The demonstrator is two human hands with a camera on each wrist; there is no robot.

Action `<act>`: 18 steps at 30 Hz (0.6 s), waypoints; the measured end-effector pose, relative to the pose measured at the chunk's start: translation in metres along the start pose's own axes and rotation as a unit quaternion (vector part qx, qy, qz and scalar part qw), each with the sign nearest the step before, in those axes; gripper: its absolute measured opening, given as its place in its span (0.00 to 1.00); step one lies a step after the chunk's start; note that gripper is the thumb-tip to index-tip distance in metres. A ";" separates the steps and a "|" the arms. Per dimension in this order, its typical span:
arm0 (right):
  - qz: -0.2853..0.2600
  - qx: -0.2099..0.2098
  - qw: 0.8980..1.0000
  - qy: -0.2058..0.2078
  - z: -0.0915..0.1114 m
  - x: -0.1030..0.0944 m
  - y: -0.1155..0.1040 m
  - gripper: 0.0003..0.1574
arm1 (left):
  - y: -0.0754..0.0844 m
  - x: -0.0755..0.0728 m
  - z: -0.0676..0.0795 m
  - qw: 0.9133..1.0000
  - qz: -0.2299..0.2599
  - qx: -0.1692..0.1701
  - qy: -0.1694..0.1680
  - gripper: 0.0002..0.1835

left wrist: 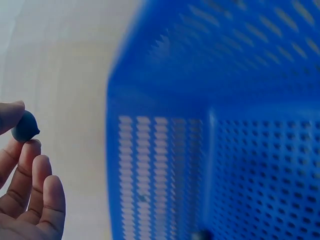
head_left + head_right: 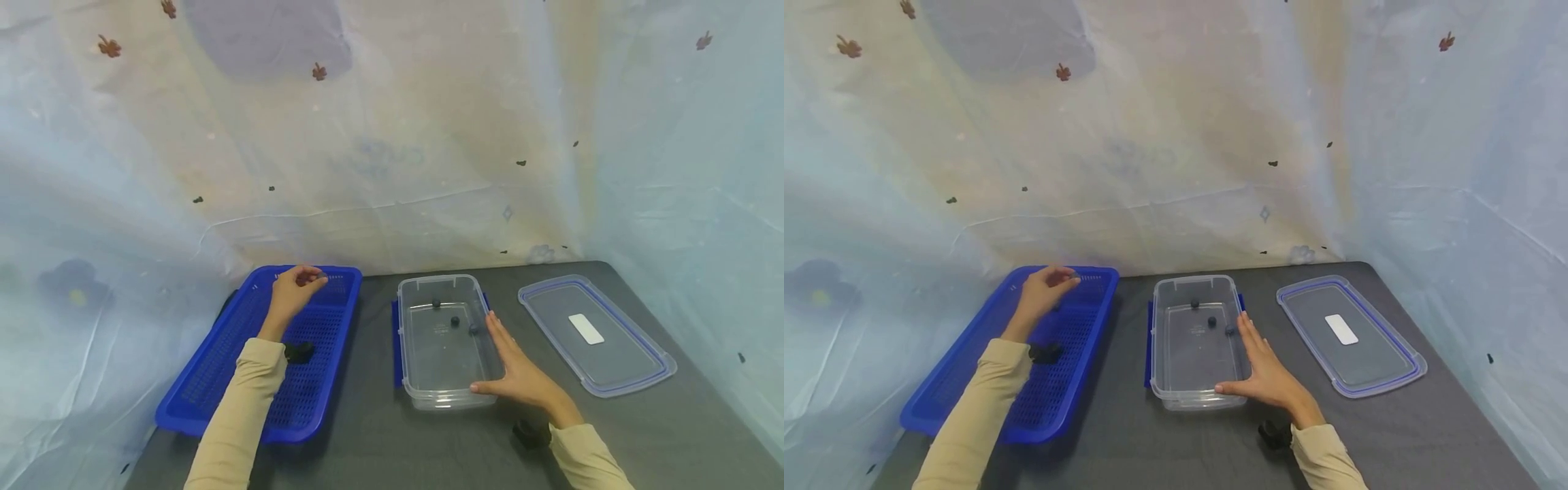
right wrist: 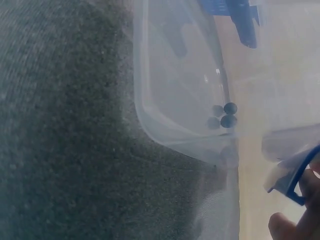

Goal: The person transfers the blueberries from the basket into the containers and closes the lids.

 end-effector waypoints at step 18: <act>-0.015 -0.015 1.000 0.012 0.002 0.001 0.003 0.79 | 0.099 0.047 -0.002 0.990 0.104 0.091 -0.021 0.12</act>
Point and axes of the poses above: each hand's wrist, its own z-axis away from the middle knuckle, its own x-axis out of the palm, y = z × x, the point moved 7 cm from there along -z, towards the middle knuckle, and after that the axes turned 8 degrees about -z, right-handed, at the moved point
